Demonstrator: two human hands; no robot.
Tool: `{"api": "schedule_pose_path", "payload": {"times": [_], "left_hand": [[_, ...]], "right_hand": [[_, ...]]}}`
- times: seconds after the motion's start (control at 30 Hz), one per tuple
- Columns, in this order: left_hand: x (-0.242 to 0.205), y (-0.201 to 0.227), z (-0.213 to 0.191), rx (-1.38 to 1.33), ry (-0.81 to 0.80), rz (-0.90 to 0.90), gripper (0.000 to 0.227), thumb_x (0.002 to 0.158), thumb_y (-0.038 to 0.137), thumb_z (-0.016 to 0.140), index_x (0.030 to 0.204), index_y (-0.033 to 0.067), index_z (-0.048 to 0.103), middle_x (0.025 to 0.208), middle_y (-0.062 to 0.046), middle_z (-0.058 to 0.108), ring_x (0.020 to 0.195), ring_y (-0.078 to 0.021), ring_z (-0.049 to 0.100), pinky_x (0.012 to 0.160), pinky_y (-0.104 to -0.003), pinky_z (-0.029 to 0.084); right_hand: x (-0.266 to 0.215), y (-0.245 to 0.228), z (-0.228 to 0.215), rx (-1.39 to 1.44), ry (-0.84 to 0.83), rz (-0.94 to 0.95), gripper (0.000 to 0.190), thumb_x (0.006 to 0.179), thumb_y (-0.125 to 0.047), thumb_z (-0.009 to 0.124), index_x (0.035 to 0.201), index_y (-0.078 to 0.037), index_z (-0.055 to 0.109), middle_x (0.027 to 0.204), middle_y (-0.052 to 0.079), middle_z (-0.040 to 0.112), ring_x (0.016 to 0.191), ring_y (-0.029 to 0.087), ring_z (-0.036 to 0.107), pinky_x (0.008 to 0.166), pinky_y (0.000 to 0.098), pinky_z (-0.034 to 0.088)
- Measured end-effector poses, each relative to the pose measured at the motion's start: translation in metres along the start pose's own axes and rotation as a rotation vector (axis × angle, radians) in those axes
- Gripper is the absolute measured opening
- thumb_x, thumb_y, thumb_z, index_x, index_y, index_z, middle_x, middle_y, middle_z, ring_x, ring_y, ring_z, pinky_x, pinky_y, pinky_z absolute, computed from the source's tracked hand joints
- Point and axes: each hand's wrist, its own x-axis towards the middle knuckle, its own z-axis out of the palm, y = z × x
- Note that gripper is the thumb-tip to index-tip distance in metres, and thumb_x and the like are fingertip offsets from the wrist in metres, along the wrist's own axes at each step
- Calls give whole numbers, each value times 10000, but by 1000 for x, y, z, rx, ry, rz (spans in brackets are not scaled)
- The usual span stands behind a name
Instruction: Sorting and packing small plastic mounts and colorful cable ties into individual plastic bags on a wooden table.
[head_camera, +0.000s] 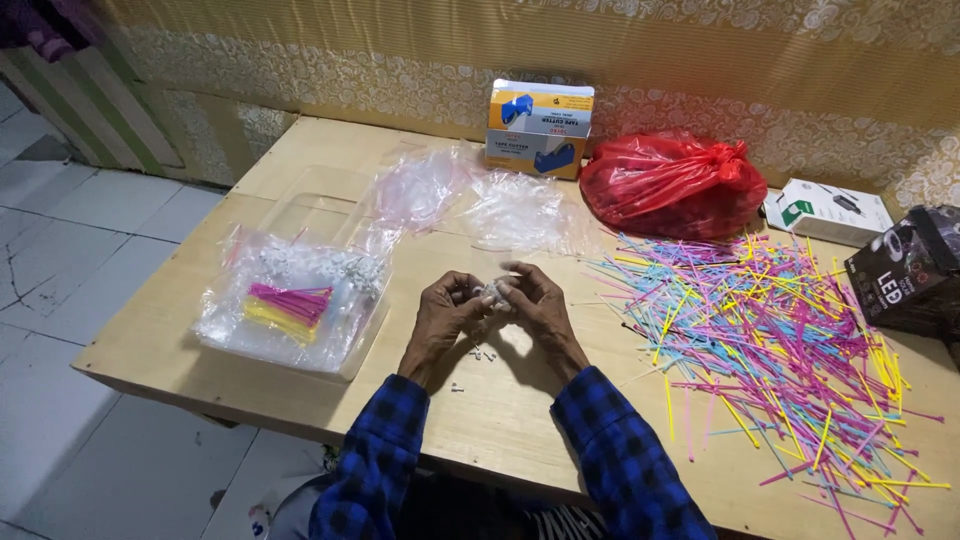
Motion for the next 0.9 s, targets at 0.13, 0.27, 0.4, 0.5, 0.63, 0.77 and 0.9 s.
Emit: {"api": "schedule_pose_path", "payload": {"times": [0.13,0.27,0.4,0.5,0.63,0.77,0.9], "left_hand": [[-1,-1,-2,23,-19,-8,305,757,52,869,997,38,681,763,-82,727,664,-126,723,531,-197,610],[-1,1,-1,34,-52,-19,339,741,36,878,1013,22,677,775,-88,726,670,-133,725,526,-217,623],[7,-12,-7,63,-62,-26,306,724,30,884,969,7,702,768,-106,733,682,-144,725,551,-224,621],[18,-30,-9,25,-42,-23,291,729,11,879,956,7,697,747,-95,716,654,-138,723,537,-212,622],[-1,-3,-1,48,-63,-26,277,726,17,879,937,6,699,729,-104,723,642,-142,727,530,-208,614],[1,-8,-2,18,-85,-38,233,772,44,853,943,10,699,709,-116,727,625,-143,727,507,-222,610],[4,-7,-6,-10,-46,-41,244,784,47,847,974,4,701,724,-130,737,631,-145,732,536,-214,618]], "right_hand": [[-4,-3,3,-33,6,4,287,879,-125,798,1135,-35,705,850,72,690,770,107,661,662,279,635],[-7,-11,4,-44,22,-11,183,912,-162,769,1052,-54,724,781,72,690,728,61,582,621,209,542],[-33,-59,35,77,74,89,112,956,-139,653,961,-38,703,740,106,688,675,158,682,569,288,608],[1,0,-1,-10,30,-43,162,908,-156,757,1038,-64,729,789,65,669,709,78,612,610,243,564],[9,17,-12,-125,22,-32,116,941,-172,749,992,-68,753,754,61,678,701,78,590,607,242,553],[9,17,-12,-47,78,8,117,953,-142,724,1028,-52,722,771,85,687,706,117,663,603,275,620],[8,18,-4,96,31,23,304,887,-93,773,1160,-17,661,875,124,698,743,180,699,612,350,665]]}}
